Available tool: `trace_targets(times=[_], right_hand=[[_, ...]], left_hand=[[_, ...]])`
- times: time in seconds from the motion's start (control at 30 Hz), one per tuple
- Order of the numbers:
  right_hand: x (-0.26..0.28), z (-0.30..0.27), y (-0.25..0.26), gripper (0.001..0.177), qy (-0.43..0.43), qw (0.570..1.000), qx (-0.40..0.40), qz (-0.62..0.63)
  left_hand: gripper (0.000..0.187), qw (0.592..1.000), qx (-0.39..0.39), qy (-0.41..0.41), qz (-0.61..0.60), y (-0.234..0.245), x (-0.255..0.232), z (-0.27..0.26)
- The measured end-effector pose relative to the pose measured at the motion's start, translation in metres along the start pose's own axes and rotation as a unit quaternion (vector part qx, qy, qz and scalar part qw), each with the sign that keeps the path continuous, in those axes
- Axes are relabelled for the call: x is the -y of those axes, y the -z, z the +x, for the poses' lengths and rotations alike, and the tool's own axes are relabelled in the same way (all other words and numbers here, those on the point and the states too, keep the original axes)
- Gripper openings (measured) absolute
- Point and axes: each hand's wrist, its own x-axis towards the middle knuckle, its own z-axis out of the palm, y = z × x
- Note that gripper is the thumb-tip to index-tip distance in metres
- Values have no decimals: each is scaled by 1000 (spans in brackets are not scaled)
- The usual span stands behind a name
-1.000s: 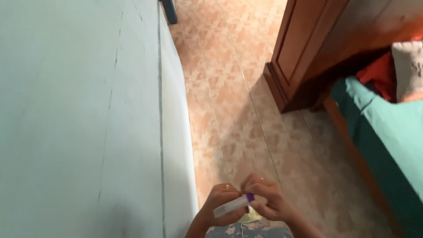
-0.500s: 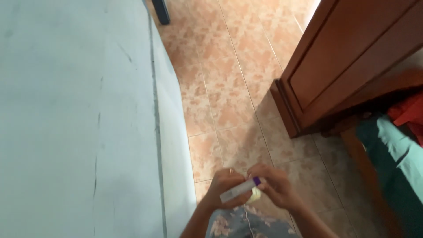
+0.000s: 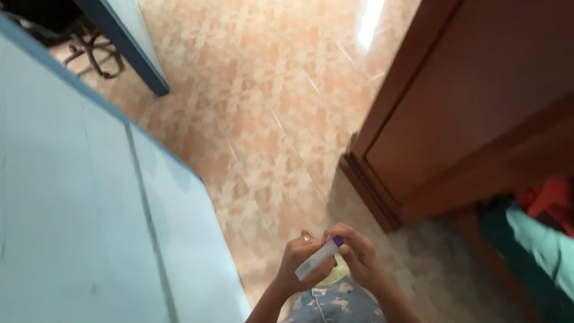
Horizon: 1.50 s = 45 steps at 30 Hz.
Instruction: The recorder cleans a computer keyboard using a spray bottle and a cloth.
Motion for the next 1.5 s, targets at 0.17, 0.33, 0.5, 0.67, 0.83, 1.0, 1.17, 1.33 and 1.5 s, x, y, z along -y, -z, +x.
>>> trace_targets(times=[0.17, 0.33, 0.5, 0.67, 0.83, 1.0, 1.17, 1.33, 1.5], right_hand=[[-46, 132, 10, 34, -59, 994, -38, 78], [-66, 261, 4, 69, -43, 996, 67, -49], [-147, 355, -2, 111, 52, 966, 126, -219], [-180, 467, 32, 104, -157, 977, 77, -120], [-201, 558, 91, 81, -27, 955, 23, -295], [-253, 596, 152, 99, -12, 976, -159, -146], [-291, 652, 241, 96, -5, 951, -263, -164], [-311, 725, 333, 99, -69, 948, -304, 69], [-345, 806, 427, 82, -108, 927, -333, -131]], left_hand=[[12, 990, -68, 10, 120, 59, 54, 107], [21, 960, -226, 164, 1, 121, 105, 190], [27, 907, -242, 345, -6, 158, 171, 283], [31, 954, -139, 266, 16, 197, 244, 395], [45, 987, -44, 112, 105, 213, 295, 517], [58, 986, 163, -29, 26, 199, 343, 624], [66, 962, 269, -46, -22, 155, 414, 729], [66, 931, 362, -36, -6, 129, 441, 850], [65, 943, 311, -114, 14, 121, 471, 967]])
